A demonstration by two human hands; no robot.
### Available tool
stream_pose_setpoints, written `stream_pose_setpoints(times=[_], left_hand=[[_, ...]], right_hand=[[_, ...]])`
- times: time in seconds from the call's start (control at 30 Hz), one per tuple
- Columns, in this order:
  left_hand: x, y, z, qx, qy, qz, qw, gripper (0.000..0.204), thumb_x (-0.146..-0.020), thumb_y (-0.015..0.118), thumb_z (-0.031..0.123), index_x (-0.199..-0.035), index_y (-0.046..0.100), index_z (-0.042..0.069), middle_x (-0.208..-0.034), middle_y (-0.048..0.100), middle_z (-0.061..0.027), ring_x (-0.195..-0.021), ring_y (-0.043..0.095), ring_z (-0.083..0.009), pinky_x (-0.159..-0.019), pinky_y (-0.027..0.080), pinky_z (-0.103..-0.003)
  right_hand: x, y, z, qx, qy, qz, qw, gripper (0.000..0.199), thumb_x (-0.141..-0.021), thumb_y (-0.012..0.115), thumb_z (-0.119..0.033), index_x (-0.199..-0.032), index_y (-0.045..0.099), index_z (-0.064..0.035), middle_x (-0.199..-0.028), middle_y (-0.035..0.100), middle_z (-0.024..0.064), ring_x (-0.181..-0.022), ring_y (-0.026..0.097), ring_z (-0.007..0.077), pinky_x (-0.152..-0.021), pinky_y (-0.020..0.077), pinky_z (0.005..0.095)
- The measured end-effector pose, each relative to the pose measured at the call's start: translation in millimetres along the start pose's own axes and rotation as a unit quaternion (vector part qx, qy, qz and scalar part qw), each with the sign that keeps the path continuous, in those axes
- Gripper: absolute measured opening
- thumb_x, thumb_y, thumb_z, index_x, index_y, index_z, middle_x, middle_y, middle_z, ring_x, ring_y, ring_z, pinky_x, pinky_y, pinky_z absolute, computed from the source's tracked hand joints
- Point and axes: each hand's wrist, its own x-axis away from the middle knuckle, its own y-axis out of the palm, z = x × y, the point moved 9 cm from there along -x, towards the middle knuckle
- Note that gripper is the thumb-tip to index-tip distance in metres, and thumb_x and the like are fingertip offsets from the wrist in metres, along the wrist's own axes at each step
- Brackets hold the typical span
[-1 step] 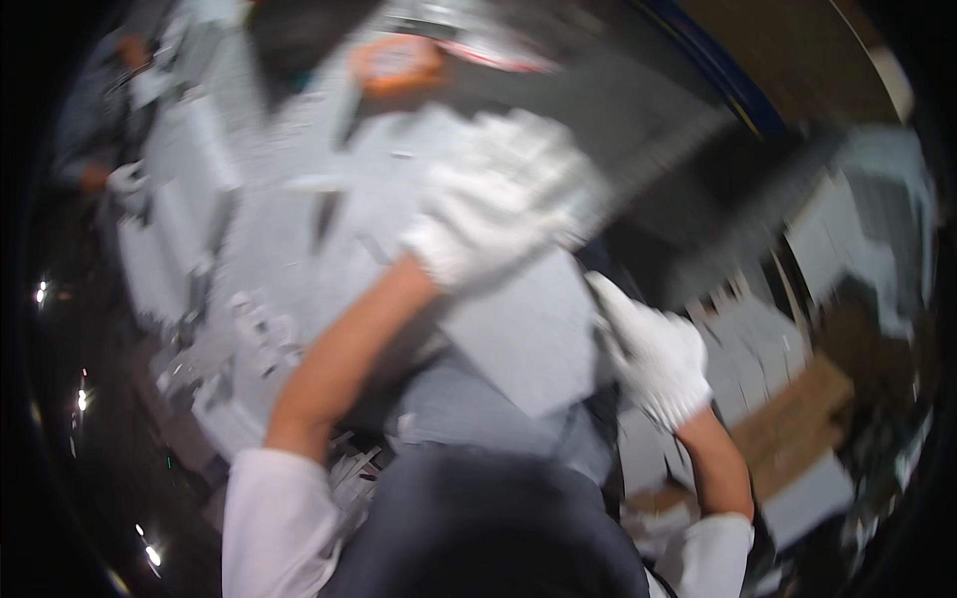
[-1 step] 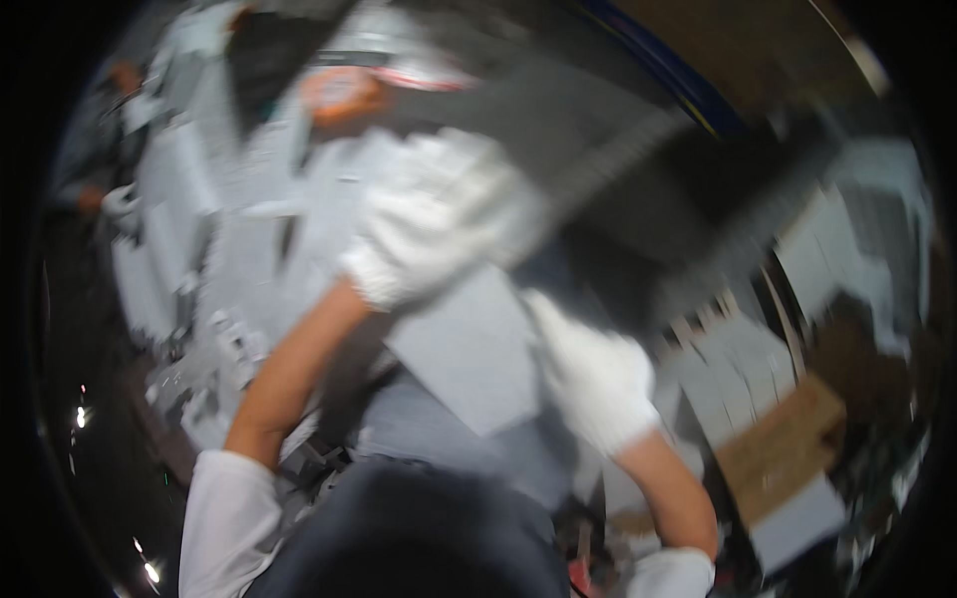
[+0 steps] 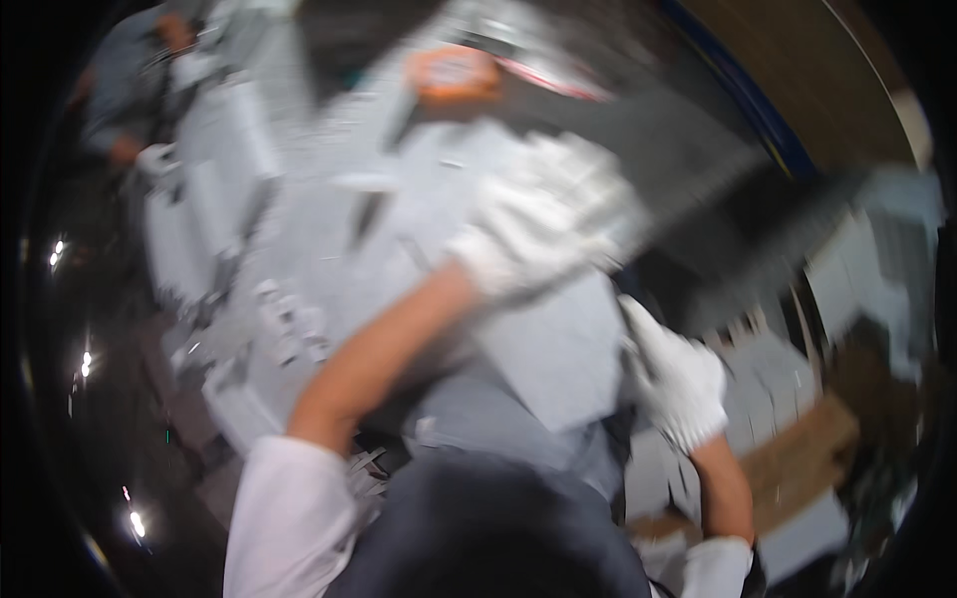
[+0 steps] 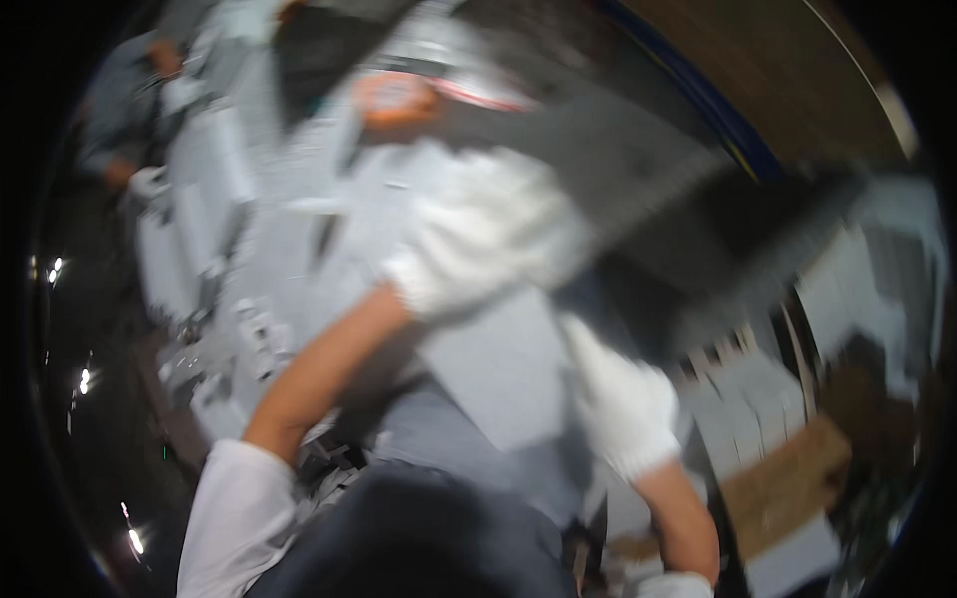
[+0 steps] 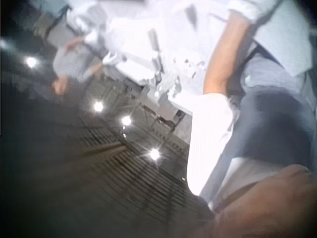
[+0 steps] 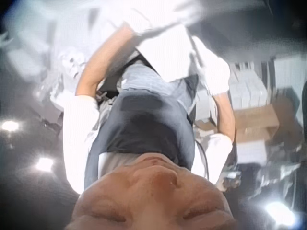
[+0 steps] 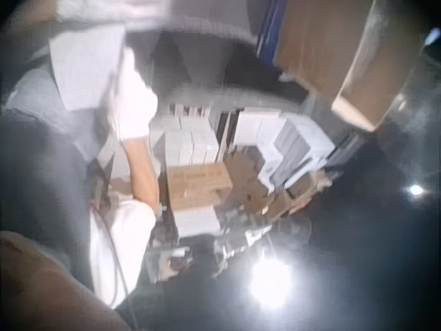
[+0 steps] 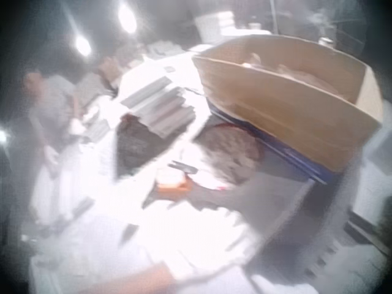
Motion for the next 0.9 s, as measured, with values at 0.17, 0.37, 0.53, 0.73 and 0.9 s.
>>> stream_pose_setpoints(times=[0.17, 0.37, 0.53, 0.73, 0.9], left_hand=[[2.9, -14.0, -2.5, 0.050, -0.015, 0.079, 0.996, 0.060, -0.088, 0.065, 0.049, -0.133, 0.068, 0.010, -0.149, 0.058, -0.0155, -0.142, 0.051, -0.0343, -0.121, 0.036, -0.051], [4.8, -11.9, -0.8, 0.067, 0.000, 0.061, 0.996, 0.062, -0.095, 0.056, 0.050, -0.139, 0.063, 0.008, -0.153, 0.054, -0.0192, -0.146, 0.046, -0.0372, -0.124, 0.030, -0.053], [4.6, -11.4, -1.6, 0.094, -0.012, 0.021, 0.995, 0.066, -0.095, 0.056, 0.048, -0.146, 0.057, 0.007, -0.158, 0.047, -0.0204, -0.150, 0.040, -0.0371, -0.127, 0.026, -0.051], [6.5, -9.2, -2.5, 0.099, -0.014, 0.028, 0.995, 0.068, -0.094, 0.058, 0.051, -0.147, 0.057, 0.008, -0.159, 0.047, -0.0186, -0.150, 0.040, -0.0360, -0.126, 0.027, -0.050], [7.8, -11.3, -2.0, 0.086, -0.011, 0.054, 0.995, 0.068, -0.093, 0.059, 0.051, -0.146, 0.057, 0.008, -0.158, 0.049, -0.0185, -0.149, 0.042, -0.0358, -0.126, 0.027, -0.050]], right_hand=[[-3.5, 6.6, -0.1, 0.092, 0.021, -0.049, 0.994, 0.048, -0.096, 0.065, -0.025, -0.143, 0.056, -0.0177, -0.080, 0.073, 0.0129, -0.063, 0.069, 0.0341, -0.061, 0.0547, 0.0460], [-9.6, 16.9, 2.3, 0.114, 0.015, -0.059, 0.992, 0.049, -0.098, 0.063, -0.027, -0.145, 0.054, -0.0172, -0.087, 0.074, 0.0131, -0.070, 0.071, 0.0359, -0.066, 0.0555, 0.0472], [-1.0, 0.1, 3.1, 0.020, 0.040, -0.009, 0.999, 0.048, -0.095, 0.068, -0.018, -0.142, 0.060, -0.0170, -0.092, 0.073, 0.0165, -0.079, 0.071, 0.0377, -0.072, 0.0554, 0.0457], [1.4, 6.8, 2.4, 0.060, 0.041, -0.032, 0.997, 0.053, -0.091, 0.072, -0.013, -0.143, 0.062, -0.0160, -0.089, 0.072, 0.0175, -0.074, 0.069, 0.0354, -0.069, 0.0542, 0.0438], [3.5, 0.2, -3.5, 0.084, 0.024, -0.004, 0.996, 0.050, -0.093, 0.070, -0.015, -0.142, 0.063, -0.0161, -0.087, 0.072, 0.0180, -0.074, 0.070, 0.0361, -0.068, 0.0543, 0.0453]])
